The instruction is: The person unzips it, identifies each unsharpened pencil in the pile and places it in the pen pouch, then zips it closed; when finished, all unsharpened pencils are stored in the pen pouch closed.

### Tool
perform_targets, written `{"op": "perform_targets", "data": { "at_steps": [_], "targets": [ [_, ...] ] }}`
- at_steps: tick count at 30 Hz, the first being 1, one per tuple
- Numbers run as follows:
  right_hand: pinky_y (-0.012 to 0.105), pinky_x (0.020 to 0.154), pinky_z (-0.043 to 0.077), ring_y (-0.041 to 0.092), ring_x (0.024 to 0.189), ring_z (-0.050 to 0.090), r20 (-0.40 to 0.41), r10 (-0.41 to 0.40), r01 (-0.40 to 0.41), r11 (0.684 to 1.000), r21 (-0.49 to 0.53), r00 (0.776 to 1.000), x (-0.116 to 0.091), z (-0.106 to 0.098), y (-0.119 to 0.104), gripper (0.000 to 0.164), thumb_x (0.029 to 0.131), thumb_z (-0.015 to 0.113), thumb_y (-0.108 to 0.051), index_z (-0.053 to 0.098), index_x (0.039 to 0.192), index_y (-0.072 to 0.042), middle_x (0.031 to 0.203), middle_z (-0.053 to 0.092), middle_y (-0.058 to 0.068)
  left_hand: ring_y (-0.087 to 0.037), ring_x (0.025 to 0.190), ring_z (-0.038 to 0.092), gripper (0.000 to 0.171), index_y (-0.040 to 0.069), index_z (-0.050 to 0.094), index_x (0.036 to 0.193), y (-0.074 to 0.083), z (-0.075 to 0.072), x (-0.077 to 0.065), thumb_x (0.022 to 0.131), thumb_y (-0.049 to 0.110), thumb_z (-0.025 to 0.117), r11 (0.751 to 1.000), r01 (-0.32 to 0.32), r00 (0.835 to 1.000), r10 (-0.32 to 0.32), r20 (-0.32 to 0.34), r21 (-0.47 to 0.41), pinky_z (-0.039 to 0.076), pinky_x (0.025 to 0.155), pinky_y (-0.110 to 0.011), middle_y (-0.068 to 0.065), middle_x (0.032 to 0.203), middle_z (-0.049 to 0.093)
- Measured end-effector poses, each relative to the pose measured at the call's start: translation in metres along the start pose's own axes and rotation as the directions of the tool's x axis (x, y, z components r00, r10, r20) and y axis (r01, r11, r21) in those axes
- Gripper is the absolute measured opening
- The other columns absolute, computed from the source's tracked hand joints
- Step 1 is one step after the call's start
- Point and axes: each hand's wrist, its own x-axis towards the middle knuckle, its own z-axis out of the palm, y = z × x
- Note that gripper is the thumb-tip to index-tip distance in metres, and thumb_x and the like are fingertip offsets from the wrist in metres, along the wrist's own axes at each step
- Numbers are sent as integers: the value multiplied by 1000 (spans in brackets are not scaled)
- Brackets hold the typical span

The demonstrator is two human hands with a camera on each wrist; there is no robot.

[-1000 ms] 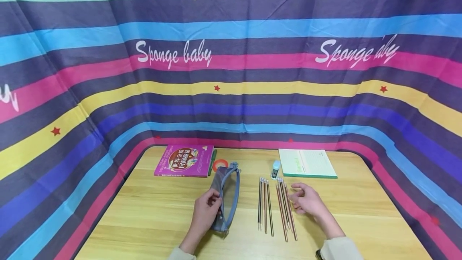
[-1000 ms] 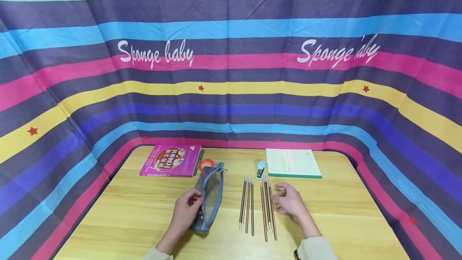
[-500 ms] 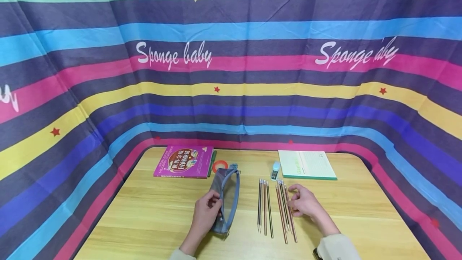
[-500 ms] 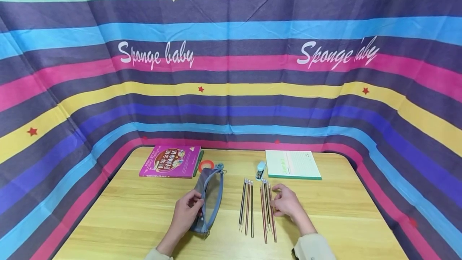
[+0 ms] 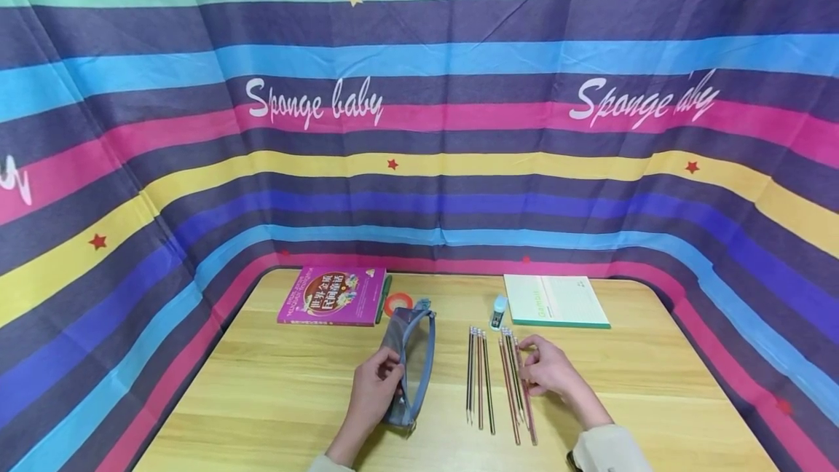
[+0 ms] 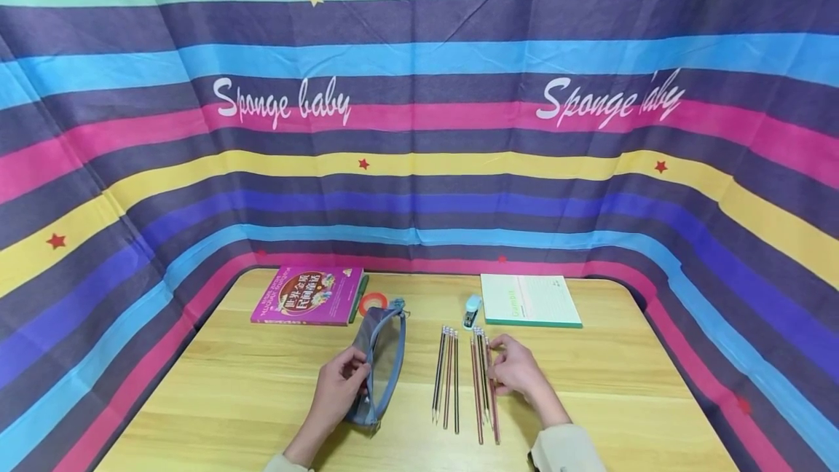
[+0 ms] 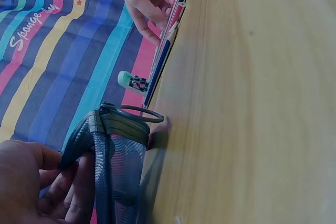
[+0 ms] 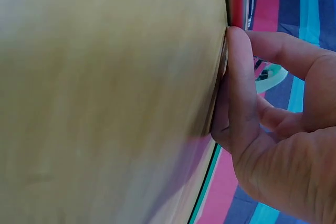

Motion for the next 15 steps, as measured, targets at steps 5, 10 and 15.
{"op": "perform_targets", "data": {
  "at_steps": [5, 10, 15],
  "targets": [
    [41, 57, 64, 26, 67, 62, -7, 16, -16, 1000, 14, 1000, 1, 1, 0, 51, 79, 72, 13, 56, 126, 4, 90, 58, 16, -8, 62, 58, 6, 1, 68, 97, -1, 0, -1, 91, -1, 67, 1000, 0, 1000, 0, 6, -4, 58, 53, -24, -12, 83, 67],
    [41, 57, 64, 27, 67, 63, -11, 27, -27, 999, 31, 1000, 2, 1, 0, 52, 79, 70, 15, 56, 128, 4, 91, 59, 17, -8, 62, 58, 6, 0, 67, 96, 1, 1, 0, 91, -3, 66, 1000, -6, 1000, 6, 4, 0, 58, 52, -23, -12, 82, 67],
    [39, 54, 62, 25, 64, 63, -16, 35, -34, 999, 25, 999, 4, 1, -1, 54, 77, 67, 16, 56, 128, 5, 88, 60, 16, -8, 61, 58, 5, 0, 67, 96, 1, 2, 1, 91, -3, 66, 1000, -11, 1000, 11, -4, 2, 58, 52, -23, -12, 81, 67]
  ]
}}
